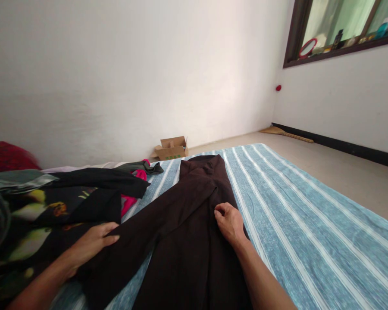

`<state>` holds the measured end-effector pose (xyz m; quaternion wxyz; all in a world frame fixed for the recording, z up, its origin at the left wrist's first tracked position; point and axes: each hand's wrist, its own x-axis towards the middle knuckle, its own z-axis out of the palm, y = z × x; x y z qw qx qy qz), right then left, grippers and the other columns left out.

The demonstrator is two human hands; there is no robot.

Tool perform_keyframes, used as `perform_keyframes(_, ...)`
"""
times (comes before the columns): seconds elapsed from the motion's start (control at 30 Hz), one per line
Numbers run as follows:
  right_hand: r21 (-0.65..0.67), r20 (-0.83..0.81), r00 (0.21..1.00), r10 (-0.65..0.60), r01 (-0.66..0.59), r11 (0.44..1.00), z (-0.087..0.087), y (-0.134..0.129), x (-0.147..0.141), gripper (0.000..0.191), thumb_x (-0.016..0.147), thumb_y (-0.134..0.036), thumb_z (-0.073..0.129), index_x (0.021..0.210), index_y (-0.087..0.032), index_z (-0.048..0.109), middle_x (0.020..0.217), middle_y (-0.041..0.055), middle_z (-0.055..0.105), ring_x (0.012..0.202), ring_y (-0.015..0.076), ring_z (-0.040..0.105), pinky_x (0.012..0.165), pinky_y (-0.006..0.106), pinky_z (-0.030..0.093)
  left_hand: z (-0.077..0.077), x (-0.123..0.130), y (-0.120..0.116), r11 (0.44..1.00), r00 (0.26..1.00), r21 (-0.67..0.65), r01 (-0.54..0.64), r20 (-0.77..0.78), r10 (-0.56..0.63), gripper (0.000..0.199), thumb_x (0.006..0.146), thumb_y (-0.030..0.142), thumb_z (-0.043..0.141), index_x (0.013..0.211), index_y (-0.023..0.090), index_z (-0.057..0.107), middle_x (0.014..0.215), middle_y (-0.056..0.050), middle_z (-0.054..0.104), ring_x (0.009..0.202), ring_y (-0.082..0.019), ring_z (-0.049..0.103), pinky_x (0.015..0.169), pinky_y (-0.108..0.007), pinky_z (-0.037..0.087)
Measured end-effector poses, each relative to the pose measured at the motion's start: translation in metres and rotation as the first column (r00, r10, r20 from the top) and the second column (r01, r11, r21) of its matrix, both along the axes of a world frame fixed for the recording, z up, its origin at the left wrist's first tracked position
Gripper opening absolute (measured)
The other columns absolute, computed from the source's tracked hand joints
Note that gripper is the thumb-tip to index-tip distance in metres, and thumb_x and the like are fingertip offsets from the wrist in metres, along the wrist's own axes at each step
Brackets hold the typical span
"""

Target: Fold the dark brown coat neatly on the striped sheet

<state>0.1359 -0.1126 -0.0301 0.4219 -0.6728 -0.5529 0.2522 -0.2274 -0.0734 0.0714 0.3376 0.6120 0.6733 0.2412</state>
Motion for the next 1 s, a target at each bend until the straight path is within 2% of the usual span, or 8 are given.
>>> perform_keyframes(0.1,0.001,0.001,1.000,-0.003,0.003,1.000,0.000,0.000,-0.001,0.021,0.077,-0.026,0.049,0.083,-0.021,0.069,0.087,0.0019,0.067,0.081,0.0174,0.061,0.078,0.027,0.044,-0.002,0.005,0.004,0.978,0.932,0.180,0.109,-0.361,-0.037,0.010,0.054,0.026,0.063,0.058,0.022,0.055,0.064,-0.004,0.062,0.073,-0.029,0.061,0.066,-0.033,0.044)
perform_keyframes(0.2,0.003,0.007,1.000,-0.009,0.009,1.000,-0.001,0.000,-0.001,0.021,0.077,-0.026,0.049,0.083,-0.021,0.069,0.087,0.0019,0.067,0.081,0.0175,0.061,0.078,0.027,0.044,0.003,0.042,0.000,0.898,0.789,0.354,0.263,-0.614,0.010,0.018,0.069,0.030,0.055,0.083,0.020,0.059,0.091,-0.010,0.062,0.093,-0.031,0.057,0.079,-0.036,0.041)
perform_keyframes(0.37,-0.004,0.013,1.000,-0.015,0.015,1.000,-0.001,0.000,0.000,0.023,0.077,-0.028,0.050,0.087,-0.021,0.068,0.091,0.0025,0.067,0.085,0.0183,0.061,0.081,0.028,0.043,-0.004,0.144,-0.005,0.767,0.673,0.262,0.585,-0.684,-0.280,0.018,0.079,0.026,0.051,0.095,0.018,0.057,0.097,-0.009,0.059,0.097,-0.024,0.054,0.084,-0.033,0.041)
perform_keyframes(0.47,0.008,0.007,1.000,-0.008,0.008,1.000,-0.001,0.000,-0.001,0.024,0.078,-0.028,0.049,0.090,-0.020,0.068,0.094,0.0033,0.067,0.087,0.0185,0.061,0.082,0.029,0.043,-0.015,0.198,0.003,0.745,0.606,0.232,0.626,-0.745,-0.277,0.022,0.078,0.025,0.055,0.098,0.017,0.056,0.099,-0.012,0.057,0.098,-0.027,0.052,0.079,-0.035,0.044)
perform_keyframes(0.57,0.022,-0.008,1.000,-0.010,0.010,1.000,-0.002,0.000,-0.001,0.024,0.078,-0.027,0.049,0.091,-0.019,0.068,0.094,0.0038,0.067,0.087,0.0184,0.061,0.082,0.028,0.044,-0.025,0.231,0.018,0.750,0.602,0.232,0.620,-0.753,-0.264,0.021,0.079,0.021,0.052,0.098,0.014,0.055,0.102,-0.015,0.055,0.101,-0.029,0.051,0.078,-0.036,0.044)
perform_keyframes(0.73,0.024,-0.015,1.000,-0.016,0.016,1.000,0.000,0.002,-0.002,0.023,0.077,-0.026,0.050,0.090,-0.019,0.068,0.092,0.0030,0.067,0.086,0.0184,0.061,0.081,0.029,0.044,-0.038,0.249,0.043,0.802,0.644,0.234,0.549,-0.731,-0.228,0.021,0.085,0.020,0.040,0.094,0.015,0.059,0.098,-0.014,0.061,0.093,-0.025,0.059,0.077,-0.034,0.044)
perform_keyframes(0.87,0.030,-0.019,1.000,-0.017,0.018,0.999,0.001,0.001,-0.003,0.023,0.079,-0.027,0.049,0.090,-0.018,0.067,0.091,0.0033,0.067,0.086,0.0186,0.061,0.081,0.029,0.043,-0.046,0.247,0.056,0.858,0.687,0.245,0.452,-0.709,-0.159,0.027,0.089,0.026,0.035,0.089,0.017,0.061,0.091,-0.012,0.066,0.088,-0.024,0.063,0.073,-0.032,0.045)
perform_keyframes(1.0,0.044,0.032,0.999,-0.028,0.027,0.999,0.004,-0.001,-0.006,0.023,0.080,-0.027,0.048,0.091,-0.019,0.066,0.090,0.0035,0.066,0.084,0.0183,0.060,0.078,0.028,0.043,-0.050,0.241,0.058,0.862,0.706,0.256,0.437,-0.692,-0.153,0.027,0.090,0.032,0.037,0.085,0.020,0.061,0.089,-0.009,0.068,0.086,-0.021,0.064,0.070,-0.029,0.045)
